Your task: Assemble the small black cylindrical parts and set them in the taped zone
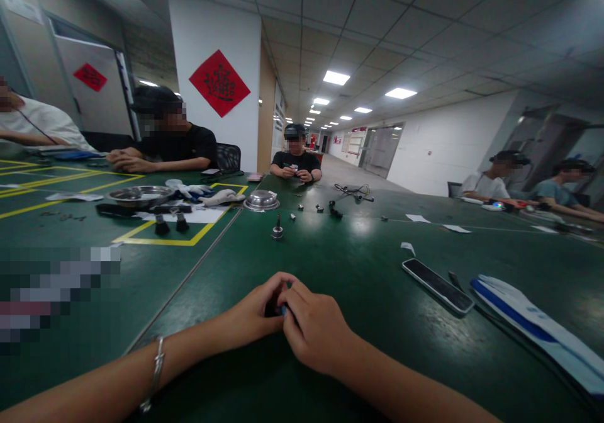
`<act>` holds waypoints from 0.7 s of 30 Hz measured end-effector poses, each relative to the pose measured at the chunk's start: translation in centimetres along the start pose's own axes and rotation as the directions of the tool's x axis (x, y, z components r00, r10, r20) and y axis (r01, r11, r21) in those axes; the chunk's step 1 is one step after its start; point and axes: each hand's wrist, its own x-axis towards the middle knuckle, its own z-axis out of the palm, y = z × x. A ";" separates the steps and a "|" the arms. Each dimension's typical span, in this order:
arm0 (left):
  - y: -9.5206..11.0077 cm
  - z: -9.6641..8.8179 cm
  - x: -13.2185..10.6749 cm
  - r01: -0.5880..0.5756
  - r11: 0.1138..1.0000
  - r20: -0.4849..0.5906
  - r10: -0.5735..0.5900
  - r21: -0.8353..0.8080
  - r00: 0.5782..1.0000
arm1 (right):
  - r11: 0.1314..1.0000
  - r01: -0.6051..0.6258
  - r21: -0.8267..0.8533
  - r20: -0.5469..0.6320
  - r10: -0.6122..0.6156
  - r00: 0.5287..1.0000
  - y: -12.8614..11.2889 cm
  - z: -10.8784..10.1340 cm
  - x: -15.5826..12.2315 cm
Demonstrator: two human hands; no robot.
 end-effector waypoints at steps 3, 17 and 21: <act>0.1 0.1 0.0 -0.003 1.000 0.003 0.004 -0.029 1.000 | 1.000 0.003 0.025 0.002 -0.004 1.000 0.1 0.0 0.1; 0.1 -0.1 0.0 -0.011 0.997 -0.031 0.014 0.075 0.999 | 0.997 -0.065 0.045 -0.074 0.069 0.995 -0.2 -0.1 -0.1; 0.6 0.1 -0.1 0.026 0.990 -0.059 -0.018 0.137 0.998 | 0.996 -0.074 0.040 -0.111 0.078 0.991 0.0 -0.1 0.0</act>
